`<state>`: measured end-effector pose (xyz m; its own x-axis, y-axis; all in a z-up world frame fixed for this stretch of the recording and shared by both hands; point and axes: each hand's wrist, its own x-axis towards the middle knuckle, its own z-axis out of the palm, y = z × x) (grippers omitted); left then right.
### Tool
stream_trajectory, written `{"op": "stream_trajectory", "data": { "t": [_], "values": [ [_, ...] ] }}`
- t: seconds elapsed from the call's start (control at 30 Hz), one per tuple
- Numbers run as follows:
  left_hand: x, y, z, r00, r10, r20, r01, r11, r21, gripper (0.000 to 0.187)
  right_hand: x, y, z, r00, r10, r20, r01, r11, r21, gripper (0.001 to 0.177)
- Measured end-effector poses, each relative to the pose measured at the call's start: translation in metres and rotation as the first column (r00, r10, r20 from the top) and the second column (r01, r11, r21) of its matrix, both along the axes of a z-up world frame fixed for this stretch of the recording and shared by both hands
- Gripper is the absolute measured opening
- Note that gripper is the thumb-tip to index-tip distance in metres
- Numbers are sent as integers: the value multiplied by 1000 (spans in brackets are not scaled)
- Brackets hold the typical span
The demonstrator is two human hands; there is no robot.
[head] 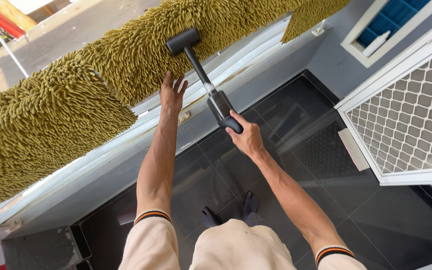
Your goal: The person uses a handheld vacuum cleaner to clean a yellow shag rug hanging over a balcony railing. They systematically move the vacuum nozzle across the rug's surface, occasionally adjusting the rug's position with their hands to ensure thorough cleaning.
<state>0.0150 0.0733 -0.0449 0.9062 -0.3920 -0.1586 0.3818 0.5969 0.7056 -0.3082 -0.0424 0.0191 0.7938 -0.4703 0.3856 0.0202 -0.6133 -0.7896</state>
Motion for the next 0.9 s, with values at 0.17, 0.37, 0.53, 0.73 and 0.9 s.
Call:
{"op": "stream_trajectory", "data": {
  "t": [0.17, 0.37, 0.53, 0.73, 0.9],
  "values": [
    [16, -8, -16, 997, 65, -30, -66, 997, -42, 48, -24, -15, -15, 998, 38, -52, -34, 997, 66, 57],
    [9, -28, -6, 992, 87, -93, -89, 996, -15, 63, -28, -53, 9, 995, 52, 86, -56, 997, 48, 55],
    [-9, -64, 8, 997, 53, -59, -55, 998, -25, 77, 12, -91, 34, 1000, -13, -26, 14, 998, 56, 55],
    [-13, -97, 10, 992, 72, -101, -74, 997, -17, 80, -9, -100, 2, 998, 47, 49, -46, 999, -25, 57],
    [-1, -105, -7, 992, 101, -78, -101, 995, 4, 80, -52, -112, -32, 991, 38, -126, -25, 994, 105, 57]
  ]
}}
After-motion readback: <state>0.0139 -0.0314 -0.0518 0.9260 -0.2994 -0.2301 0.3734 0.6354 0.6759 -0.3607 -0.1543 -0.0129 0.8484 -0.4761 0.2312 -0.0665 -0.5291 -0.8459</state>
